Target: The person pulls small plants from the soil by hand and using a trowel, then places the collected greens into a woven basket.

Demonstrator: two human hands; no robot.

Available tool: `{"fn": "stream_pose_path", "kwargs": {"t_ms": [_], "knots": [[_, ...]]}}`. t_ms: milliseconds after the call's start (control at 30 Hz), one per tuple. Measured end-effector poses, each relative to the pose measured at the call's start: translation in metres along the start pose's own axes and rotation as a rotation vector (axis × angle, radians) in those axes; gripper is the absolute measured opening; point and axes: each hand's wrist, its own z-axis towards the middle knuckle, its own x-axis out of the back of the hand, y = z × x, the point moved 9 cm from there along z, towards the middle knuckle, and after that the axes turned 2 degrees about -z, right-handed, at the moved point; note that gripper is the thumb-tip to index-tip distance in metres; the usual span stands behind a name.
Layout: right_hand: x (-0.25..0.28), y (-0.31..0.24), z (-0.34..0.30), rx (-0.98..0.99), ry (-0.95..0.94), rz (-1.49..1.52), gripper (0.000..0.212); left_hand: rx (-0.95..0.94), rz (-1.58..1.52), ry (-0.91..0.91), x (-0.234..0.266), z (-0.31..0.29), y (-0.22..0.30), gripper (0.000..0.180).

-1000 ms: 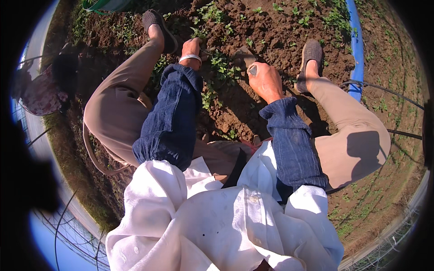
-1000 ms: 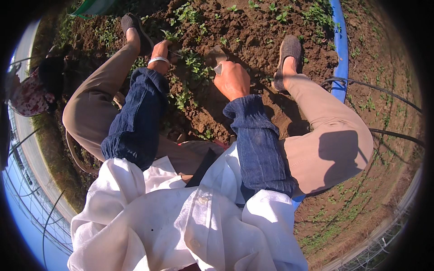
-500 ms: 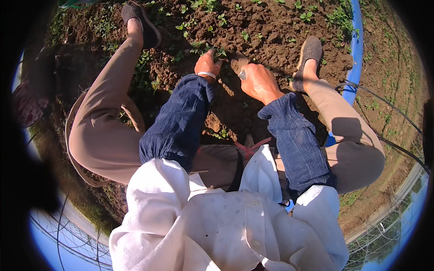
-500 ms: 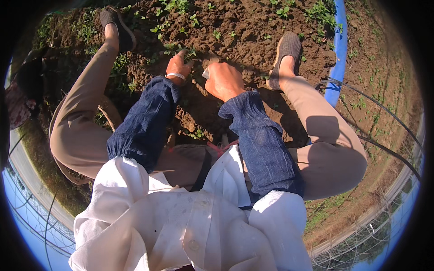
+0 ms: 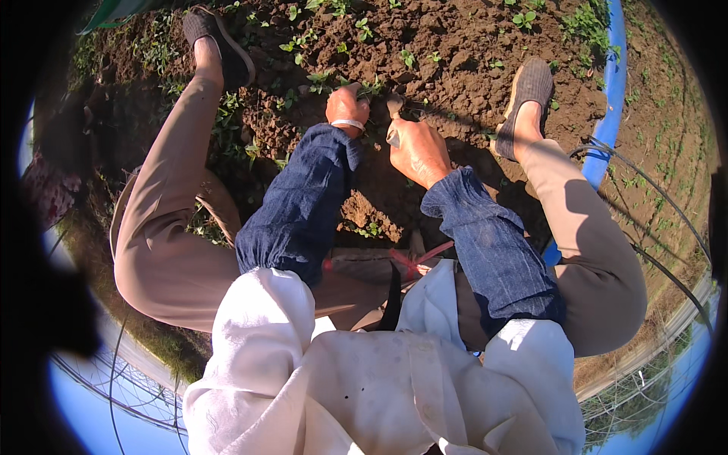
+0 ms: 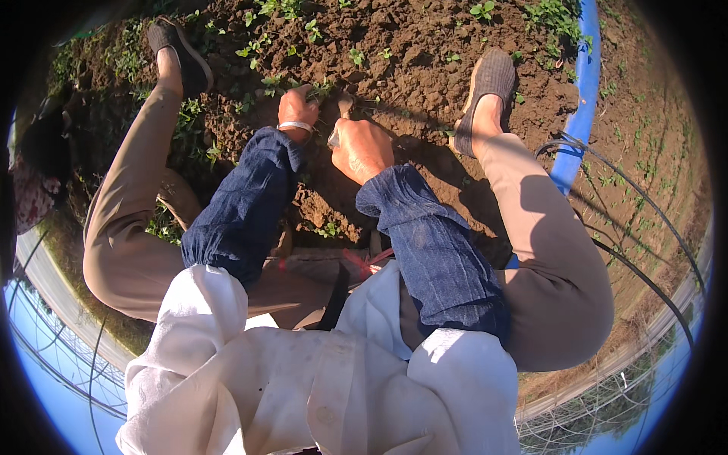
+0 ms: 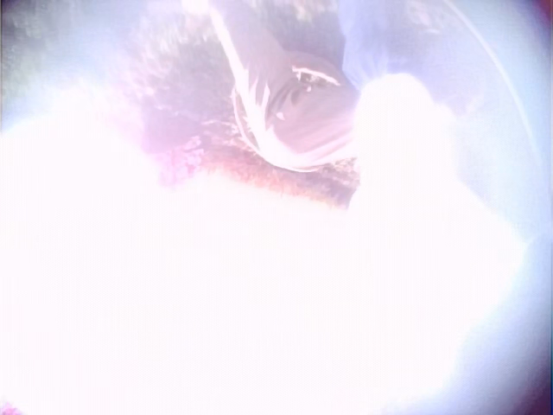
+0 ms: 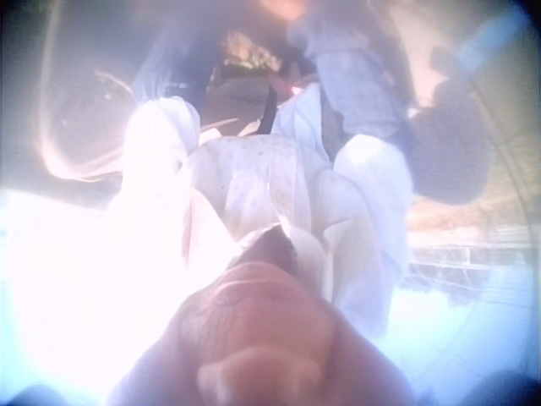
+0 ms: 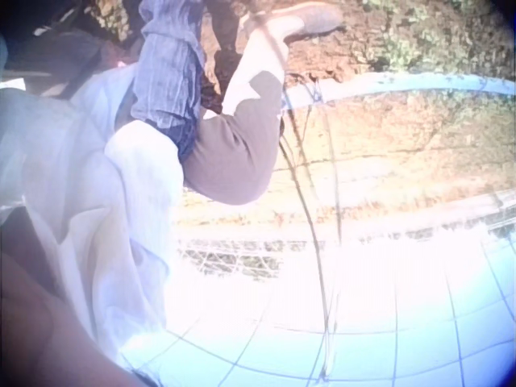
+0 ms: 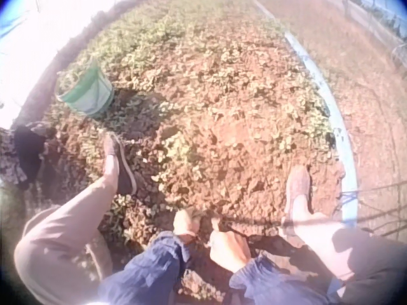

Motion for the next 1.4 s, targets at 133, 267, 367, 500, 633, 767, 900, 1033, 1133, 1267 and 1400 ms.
{"fn": "stream_pose_path", "kwargs": {"t_ms": [133,267,367,500,633,767,900,1033,1133,1267,1400], "knots": [[-0.009,0.015,-0.006,0.042,0.021,0.103,0.015,0.052,-0.197,0.033,-0.011,0.009,-0.021,0.037],[-0.019,0.028,-0.010,0.082,0.041,0.270,0.022,0.201,-0.406,0.029,-0.014,0.018,-0.047,0.041],[-0.020,0.045,-0.008,0.052,0.005,0.260,0.017,0.358,-0.823,-0.088,-0.020,0.009,-0.029,0.017],[-0.011,0.039,0.012,0.006,-0.054,0.372,0.017,0.518,-1.269,-0.119,0.010,0.000,-0.021,0.008],[0.002,0.035,-0.003,-0.291,-0.242,0.825,0.015,0.433,-1.318,-0.098,0.048,0.002,-0.020,0.007],[0.041,0.008,-0.004,-0.211,-0.123,0.360,0.013,0.276,-0.959,-0.042,0.063,0.004,-0.015,0.020],[0.050,-0.005,-0.032,-0.092,0.016,0.087,0.018,-0.130,-0.370,-0.114,0.063,-0.015,0.017,0.028],[0.039,-0.006,-0.075,-0.059,-0.005,-0.057,0.014,-0.474,0.250,-0.233,0.016,-0.057,0.046,0.038],[0.023,-0.017,-0.085,-0.028,-0.029,-0.085,0.012,-0.342,0.515,-0.247,-0.001,-0.070,0.038,0.020],[0.016,-0.023,-0.080,-0.116,-0.084,-0.064,0.014,-0.302,0.586,-0.244,-0.018,-0.080,0.029,0.019],[0.005,-0.018,-0.065,-0.248,-0.133,-0.052,0.018,-0.131,0.509,-0.271,-0.029,-0.068,0.019,0.019]]}}
